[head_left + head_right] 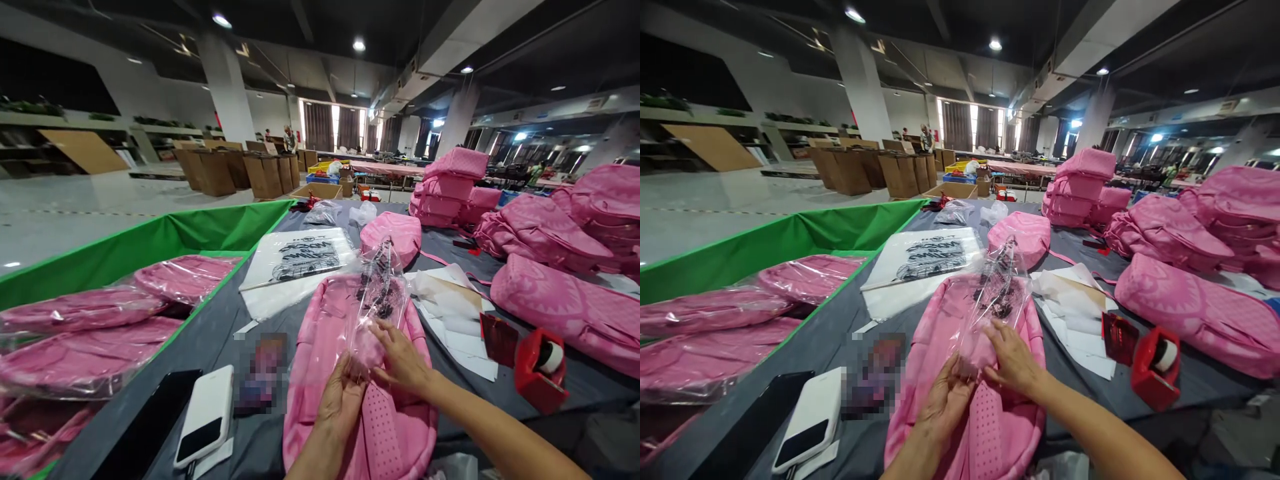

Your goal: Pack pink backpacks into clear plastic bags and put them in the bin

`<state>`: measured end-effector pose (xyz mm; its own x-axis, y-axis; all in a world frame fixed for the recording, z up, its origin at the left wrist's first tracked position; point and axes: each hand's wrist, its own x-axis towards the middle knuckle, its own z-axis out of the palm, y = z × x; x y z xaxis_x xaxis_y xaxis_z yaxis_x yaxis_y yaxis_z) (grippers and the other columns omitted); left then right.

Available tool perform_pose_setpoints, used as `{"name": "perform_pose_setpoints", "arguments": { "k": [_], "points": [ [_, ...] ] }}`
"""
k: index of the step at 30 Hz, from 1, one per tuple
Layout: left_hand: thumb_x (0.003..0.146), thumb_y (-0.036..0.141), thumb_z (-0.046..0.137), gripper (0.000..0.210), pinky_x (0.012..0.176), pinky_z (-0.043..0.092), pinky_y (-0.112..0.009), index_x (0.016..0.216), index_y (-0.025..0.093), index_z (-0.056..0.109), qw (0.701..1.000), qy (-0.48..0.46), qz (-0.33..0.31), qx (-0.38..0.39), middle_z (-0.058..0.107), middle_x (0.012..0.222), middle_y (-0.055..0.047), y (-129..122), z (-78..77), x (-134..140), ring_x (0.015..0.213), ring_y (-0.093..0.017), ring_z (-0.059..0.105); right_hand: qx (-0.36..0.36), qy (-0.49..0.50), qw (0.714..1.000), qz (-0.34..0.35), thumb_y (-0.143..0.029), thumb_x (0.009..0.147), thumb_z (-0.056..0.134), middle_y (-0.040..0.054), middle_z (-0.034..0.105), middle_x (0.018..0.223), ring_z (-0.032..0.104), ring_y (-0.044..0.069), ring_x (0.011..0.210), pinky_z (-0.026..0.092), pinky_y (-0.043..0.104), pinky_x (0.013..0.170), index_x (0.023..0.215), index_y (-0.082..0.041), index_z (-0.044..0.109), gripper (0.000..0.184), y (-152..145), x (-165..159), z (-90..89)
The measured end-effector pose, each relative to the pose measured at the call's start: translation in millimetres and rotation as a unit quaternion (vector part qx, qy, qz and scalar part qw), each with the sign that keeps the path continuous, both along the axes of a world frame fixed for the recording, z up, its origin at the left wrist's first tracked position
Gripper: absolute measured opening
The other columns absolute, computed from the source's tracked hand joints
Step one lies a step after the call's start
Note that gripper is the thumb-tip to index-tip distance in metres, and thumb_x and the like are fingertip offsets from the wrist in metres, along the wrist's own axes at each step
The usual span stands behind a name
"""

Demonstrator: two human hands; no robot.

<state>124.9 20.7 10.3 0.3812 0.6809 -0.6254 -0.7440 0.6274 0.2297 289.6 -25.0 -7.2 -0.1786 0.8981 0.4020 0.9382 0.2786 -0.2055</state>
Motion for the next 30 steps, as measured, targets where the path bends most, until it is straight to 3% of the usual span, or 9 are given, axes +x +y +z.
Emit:
{"name": "perform_pose_setpoints", "arguments": {
  "k": [2, 6, 8, 12, 16, 18, 21, 25, 30],
  "points": [
    [0.096, 0.01, 0.053, 0.025, 0.051, 0.056, -0.024, 0.073, 0.015, 0.059, 1.0, -0.016, -0.013, -0.016, 0.059, 0.057, 0.001, -7, 4.5, -3, 0.047, -0.011, 0.057, -0.005, 0.009, 0.998, -0.066, -0.019, 0.076, 0.072, 0.0208, 0.05, 0.15, 0.051, 0.034, 0.138, 0.048, 0.055, 0.109, 0.153, -0.02, 0.042, 0.082, 9, 9, -12.1],
    [0.093, 0.01, 0.057, 0.024, 0.05, 0.056, -0.025, 0.07, 0.013, 0.064, 0.996, 0.075, 0.034, 0.048, 0.067, 0.063, -0.003, -13, -1.4, -16, 0.052, -0.014, 0.063, 0.002, -0.021, 0.99, -0.141, -0.005, 0.083, 0.06, 0.0141, 0.07, 0.124, 0.061, 0.03, 0.122, 0.046, 0.054, 0.108, 0.114, -0.021, 0.072, 0.037, 37, 45, 1.2],
    [0.089, 0.009, 0.062, 0.016, 0.054, 0.059, -0.027, 0.076, 0.011, 0.07, 0.986, 0.141, 0.037, 0.085, 0.073, 0.071, -0.007, -11, -9.3, -25, 0.06, -0.017, 0.069, 0.015, -0.032, 0.987, -0.155, -0.004, 0.086, 0.057, 0.0094, 0.074, 0.112, 0.064, 0.027, 0.114, 0.043, 0.052, 0.11, 0.096, -0.022, 0.074, 0.027, 44, 67, 22.9],
    [0.085, 0.011, 0.069, 0.01, 0.061, 0.06, -0.026, 0.077, 0.009, 0.075, 0.977, 0.169, 0.016, 0.127, 0.076, 0.076, -0.011, -9, -14.8, -33, 0.065, -0.017, 0.071, 0.049, -0.061, 0.976, -0.204, -0.003, 0.088, 0.051, 0.0076, 0.077, 0.098, 0.068, 0.024, 0.101, 0.04, 0.048, 0.11, 0.089, -0.022, 0.075, 0.031, 38, 106, 83.2],
    [0.072, 0.011, 0.083, 0.008, 0.066, 0.059, -0.023, 0.078, 0.011, 0.077, 0.98, 0.133, -0.005, 0.147, 0.078, 0.08, -0.01, -15, -4.5, -30, 0.066, -0.016, 0.072, 0.075, -0.088, 0.969, -0.22, -0.002, 0.087, 0.046, 0.0143, 0.075, 0.105, 0.067, 0.028, 0.1, 0.048, 0.044, 0.094, 0.096, -0.02, 0.076, 0.036, 6, 95, 123.6],
    [0.054, 0.014, 0.094, 0.028, 0.068, 0.059, -0.024, 0.076, 0.012, 0.077, 0.98, 0.128, -0.021, 0.154, 0.078, 0.08, -0.01, -20, -0.6, -27, 0.067, -0.017, 0.072, 0.1, -0.06, 0.984, -0.133, -0.009, 0.093, 0.047, 0.0142, 0.072, 0.116, 0.066, 0.027, 0.107, 0.049, 0.041, 0.093, 0.11, -0.021, 0.073, 0.034, -12, 64, 120.6],
    [0.033, 0.027, 0.102, 0.048, 0.065, 0.058, -0.023, 0.071, 0.012, 0.076, 0.967, 0.153, -0.025, 0.201, 0.075, 0.071, -0.008, -24, 0.3, -22, 0.063, -0.016, 0.069, 0.036, 0.017, 0.999, 0.024, -0.031, 0.096, 0.061, 0.0103, 0.072, 0.11, 0.068, 0.023, 0.098, 0.053, 0.034, 0.083, 0.121, -0.023, 0.067, 0.026, -27, 7, 89.5],
    [0.038, 0.051, 0.099, 0.053, 0.056, 0.05, -0.022, 0.059, 0.013, 0.068, 0.919, 0.25, -0.007, 0.305, 0.065, 0.059, -0.003, -22, -1.0, -19, 0.057, -0.013, 0.058, -0.051, 0.122, 0.991, 0.029, -0.049, 0.089, 0.072, 0.0083, 0.071, 0.09, 0.066, 0.022, 0.08, 0.05, 0.032, 0.07, 0.095, -0.02, 0.067, 0.031, -14, -33, 42.3],
    [0.051, 0.078, 0.082, 0.067, 0.048, 0.039, -0.022, 0.05, 0.015, 0.062, 0.847, 0.402, 0.012, 0.349, 0.051, 0.049, 0.0, -2, -11.3, -35, 0.048, -0.009, 0.044, -0.172, 0.405, 0.895, 0.07, -0.058, 0.09, 0.064, 0.0024, 0.065, 0.072, 0.061, 0.016, 0.066, 0.048, 0.028, 0.064, 0.077, -0.019, 0.062, 0.041, 23, -18, 34.4]
  ]
}}
